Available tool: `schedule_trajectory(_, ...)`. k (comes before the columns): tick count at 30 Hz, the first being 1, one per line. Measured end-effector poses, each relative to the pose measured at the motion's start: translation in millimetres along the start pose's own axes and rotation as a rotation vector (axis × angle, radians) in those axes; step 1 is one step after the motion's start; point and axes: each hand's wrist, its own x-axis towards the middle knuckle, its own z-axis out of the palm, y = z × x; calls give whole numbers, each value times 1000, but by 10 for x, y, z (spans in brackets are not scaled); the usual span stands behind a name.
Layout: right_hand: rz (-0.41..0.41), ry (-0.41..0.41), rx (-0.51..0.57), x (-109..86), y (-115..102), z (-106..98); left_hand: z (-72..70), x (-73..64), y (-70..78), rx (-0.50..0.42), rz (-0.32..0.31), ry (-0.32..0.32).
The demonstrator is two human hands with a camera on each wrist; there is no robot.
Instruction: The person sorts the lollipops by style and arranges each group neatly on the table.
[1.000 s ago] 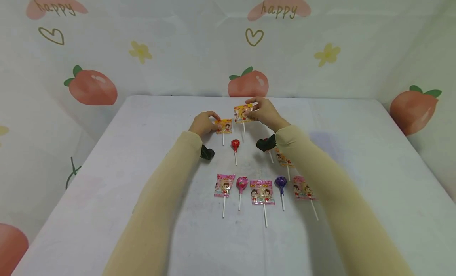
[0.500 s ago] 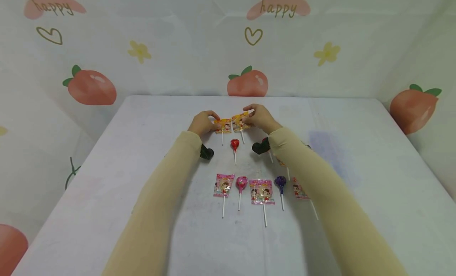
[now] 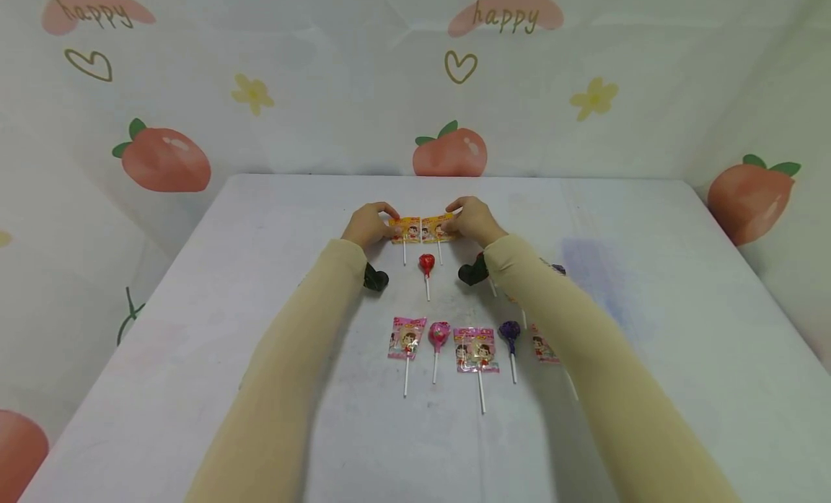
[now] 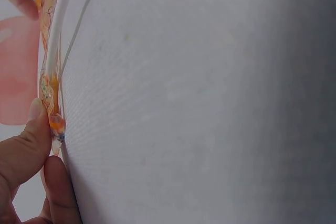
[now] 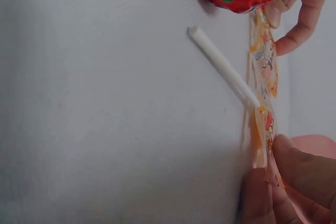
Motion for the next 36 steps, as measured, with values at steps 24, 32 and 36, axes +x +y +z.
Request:
schedule_trajectory(24,32,2,-94,-12,-57,19,-8,27,-3,1,10,-6)
schedule_trajectory(32,13,22,-157,2,-54,37,-12,5,-2,15,38,-5)
schedule_trajectory(36,15,24,-175,13,-55,41,-10,5,-3,22,54,-3)
